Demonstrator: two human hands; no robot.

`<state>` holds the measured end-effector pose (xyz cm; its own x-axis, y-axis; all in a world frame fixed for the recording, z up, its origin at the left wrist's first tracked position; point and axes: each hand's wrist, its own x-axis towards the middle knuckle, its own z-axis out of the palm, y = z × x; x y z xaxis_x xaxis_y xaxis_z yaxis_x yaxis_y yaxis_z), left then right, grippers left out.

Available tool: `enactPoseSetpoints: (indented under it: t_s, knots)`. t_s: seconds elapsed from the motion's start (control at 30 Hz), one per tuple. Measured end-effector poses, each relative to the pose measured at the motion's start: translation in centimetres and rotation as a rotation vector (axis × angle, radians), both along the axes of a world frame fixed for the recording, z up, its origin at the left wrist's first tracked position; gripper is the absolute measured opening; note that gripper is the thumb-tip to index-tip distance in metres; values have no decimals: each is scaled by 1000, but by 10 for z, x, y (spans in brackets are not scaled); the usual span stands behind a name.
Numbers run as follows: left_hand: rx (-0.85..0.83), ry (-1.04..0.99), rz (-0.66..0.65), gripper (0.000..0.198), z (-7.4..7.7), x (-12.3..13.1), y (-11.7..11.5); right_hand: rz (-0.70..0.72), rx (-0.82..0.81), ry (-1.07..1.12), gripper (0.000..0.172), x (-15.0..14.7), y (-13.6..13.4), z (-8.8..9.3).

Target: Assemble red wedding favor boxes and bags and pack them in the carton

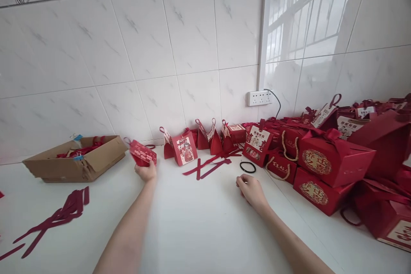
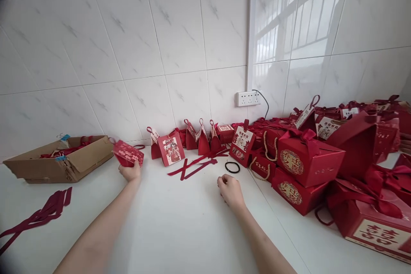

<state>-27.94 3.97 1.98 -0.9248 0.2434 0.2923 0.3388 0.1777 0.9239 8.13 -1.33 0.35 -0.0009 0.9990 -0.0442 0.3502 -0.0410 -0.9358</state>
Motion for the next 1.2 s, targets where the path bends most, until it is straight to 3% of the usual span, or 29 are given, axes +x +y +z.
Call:
enactPoseSetpoints:
  t_s: [0.1,0.2,0.33,0.4,0.47,0.57,0.7,0.77,0.87,0.93,1.07,1.2]
  knots:
    - [142,32,-76,51,8,18,-18,-7,29,32,21,0,0,-1]
    - [245,106,-279,47,16,55,-40,-23,97,85,26,1,0,0]
    - [246,172,-687,38,12,125,-71,-78,293,200,37,6,2,5]
    - [155,125,-1035,33,3,156,-86,-89,402,264,44,11,1,8]
    - [60,58,-1267,27,-6,177,-97,-72,484,309,49,16,-3,12]
    - [-24,-13,-1421,23,-13,187,-106,8,611,369,50,19,-16,19]
    - [-52,-62,-1530,38,-14,180,-109,93,768,367,34,12,-31,33]
    - [9,-63,-1555,48,-9,177,-107,85,827,284,34,7,-34,44]
    - [197,75,-1399,52,12,180,-99,85,984,98,31,0,-32,60]
    - [230,237,-1264,46,33,187,-93,111,1054,8,20,-3,-28,68]
    - [111,390,-1292,29,63,205,-85,68,977,155,12,-12,-20,68]
    - [154,363,-1296,24,56,211,-88,51,812,418,16,-18,-16,59]
